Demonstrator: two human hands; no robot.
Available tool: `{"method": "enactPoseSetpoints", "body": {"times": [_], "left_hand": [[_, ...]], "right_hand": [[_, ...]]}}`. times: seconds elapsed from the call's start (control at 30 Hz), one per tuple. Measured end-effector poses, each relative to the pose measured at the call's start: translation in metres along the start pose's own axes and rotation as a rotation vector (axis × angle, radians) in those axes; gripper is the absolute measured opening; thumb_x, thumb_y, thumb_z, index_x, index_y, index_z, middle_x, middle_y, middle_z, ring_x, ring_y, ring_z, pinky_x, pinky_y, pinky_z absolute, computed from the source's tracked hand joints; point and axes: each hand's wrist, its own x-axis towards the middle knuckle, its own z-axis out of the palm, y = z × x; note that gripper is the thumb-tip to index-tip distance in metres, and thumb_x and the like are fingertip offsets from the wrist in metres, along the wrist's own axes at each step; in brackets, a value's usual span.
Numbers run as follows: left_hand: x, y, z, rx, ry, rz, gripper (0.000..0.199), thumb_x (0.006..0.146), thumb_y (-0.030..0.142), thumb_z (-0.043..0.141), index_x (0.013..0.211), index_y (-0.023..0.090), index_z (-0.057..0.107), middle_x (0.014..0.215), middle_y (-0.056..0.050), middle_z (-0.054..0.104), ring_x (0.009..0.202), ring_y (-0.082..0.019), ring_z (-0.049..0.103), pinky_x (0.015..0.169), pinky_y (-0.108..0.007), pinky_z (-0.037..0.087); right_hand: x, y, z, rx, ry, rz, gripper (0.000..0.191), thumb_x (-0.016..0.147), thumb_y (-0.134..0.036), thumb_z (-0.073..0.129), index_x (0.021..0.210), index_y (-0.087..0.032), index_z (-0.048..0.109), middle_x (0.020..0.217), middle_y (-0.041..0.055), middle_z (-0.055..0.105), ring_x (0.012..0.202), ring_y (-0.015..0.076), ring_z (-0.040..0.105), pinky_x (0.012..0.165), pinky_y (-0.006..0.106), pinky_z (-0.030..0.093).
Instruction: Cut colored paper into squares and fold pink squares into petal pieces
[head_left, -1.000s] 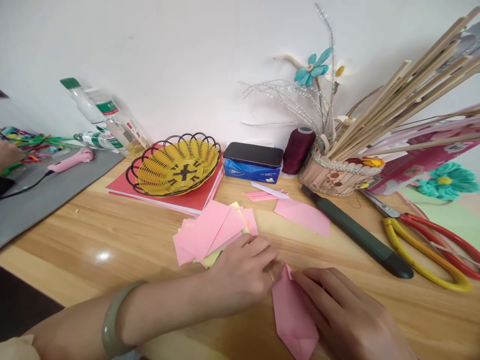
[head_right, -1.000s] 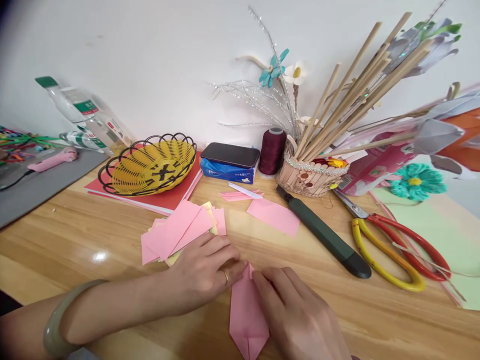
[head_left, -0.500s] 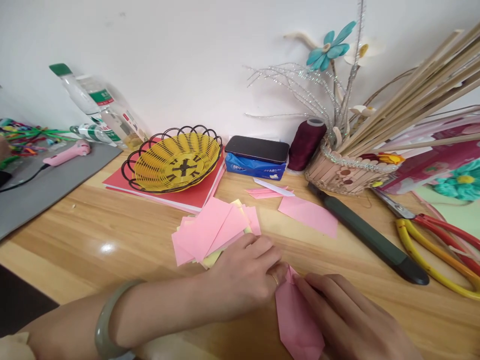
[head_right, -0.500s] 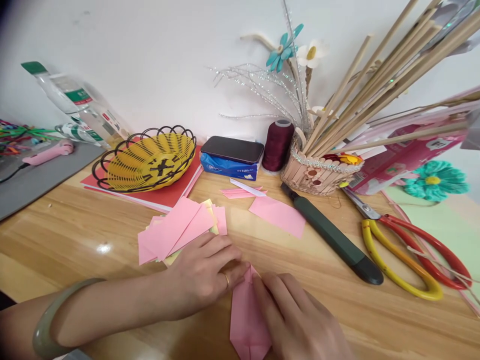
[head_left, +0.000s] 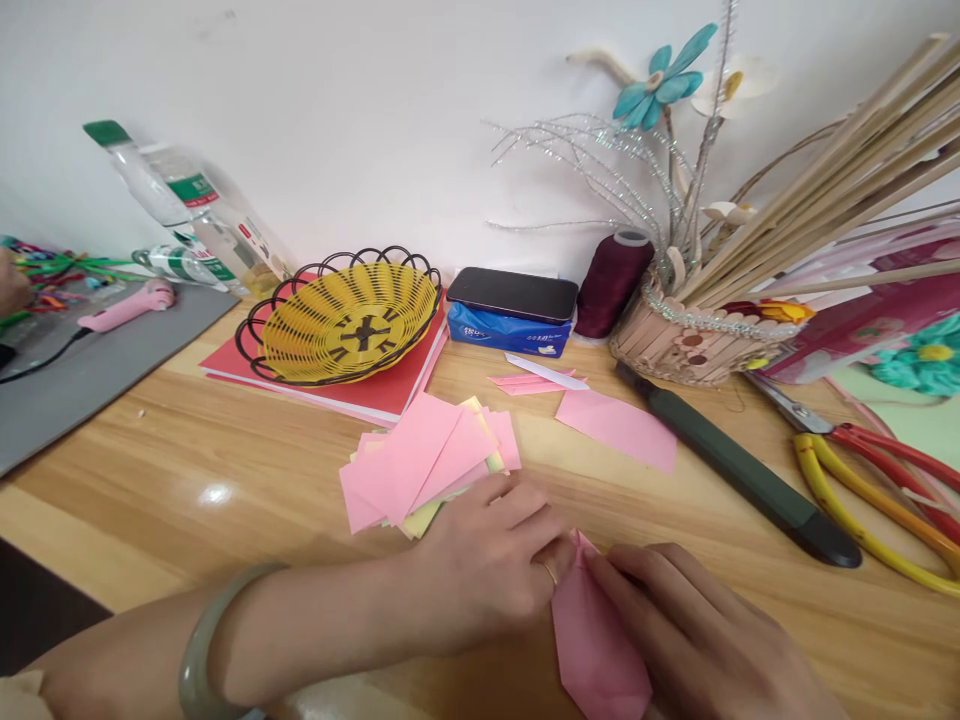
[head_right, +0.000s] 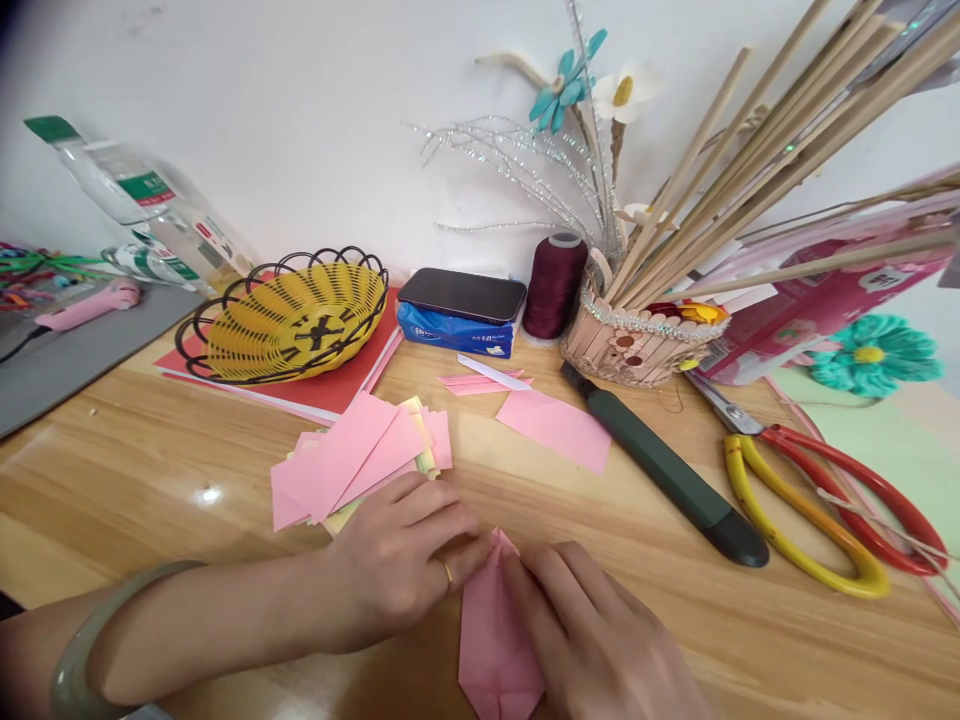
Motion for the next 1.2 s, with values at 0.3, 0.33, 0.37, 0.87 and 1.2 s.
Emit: {"method": "enactPoseSetpoints", "body": {"times": [0.3, 0.33, 0.37, 0.87, 1.2], "left_hand": [[-0.002, 0.007, -0.011, -0.002, -0.081, 0.051, 0.011, 0.089, 0.014, 0.048, 0.088, 0.012, 0.059, 0.071, 0.000, 0.056, 0.067, -0.013, 0.048, 0.059, -0.028, 0.035], [-0.002, 0.008, -0.013, 0.008, -0.085, 0.062, 0.012, 0.089, 0.014, 0.047, 0.090, 0.012, 0.060, 0.071, -0.001, 0.056, 0.067, -0.013, 0.048, 0.059, -0.028, 0.035], [-0.001, 0.008, -0.015, 0.014, -0.085, 0.072, 0.013, 0.089, 0.013, 0.047, 0.092, 0.011, 0.060, 0.071, -0.001, 0.056, 0.066, -0.013, 0.048, 0.059, -0.028, 0.035], [0.001, 0.011, -0.019, -0.007, -0.199, 0.080, 0.013, 0.087, 0.012, 0.046, 0.094, 0.010, 0.057, 0.080, -0.002, 0.055, 0.070, -0.015, 0.046, 0.064, -0.029, 0.036], [0.002, 0.010, -0.020, 0.014, -0.205, 0.090, 0.019, 0.089, 0.013, 0.043, 0.100, 0.010, 0.058, 0.091, -0.005, 0.059, 0.074, -0.015, 0.049, 0.068, -0.029, 0.038]], "right_hand": [[0.006, -0.002, -0.011, 0.051, -0.079, 0.038, 0.038, 0.091, -0.015, 0.029, 0.124, -0.017, 0.049, 0.092, 0.0081, 0.061, 0.081, 0.0163, 0.057, 0.068, 0.028, 0.051], [0.007, -0.002, -0.012, 0.055, -0.084, 0.038, 0.038, 0.090, -0.015, 0.030, 0.123, -0.017, 0.049, 0.092, 0.0079, 0.061, 0.080, 0.0162, 0.057, 0.068, 0.028, 0.051], [0.008, -0.001, -0.012, 0.057, -0.087, 0.036, 0.037, 0.090, -0.014, 0.030, 0.122, -0.017, 0.050, 0.091, 0.0077, 0.061, 0.080, 0.0161, 0.056, 0.068, 0.029, 0.051], [0.017, 0.007, -0.011, 0.173, -0.041, 0.143, 0.021, 0.088, -0.014, 0.041, 0.102, -0.019, 0.055, 0.092, 0.0047, 0.058, 0.083, 0.0117, 0.057, 0.070, 0.022, 0.049], [0.028, 0.006, -0.021, -0.202, -0.024, -0.170, 0.044, 0.092, -0.015, 0.018, 0.094, -0.013, 0.062, 0.080, 0.0070, 0.064, 0.067, 0.0159, 0.057, 0.057, 0.027, 0.051]]}}
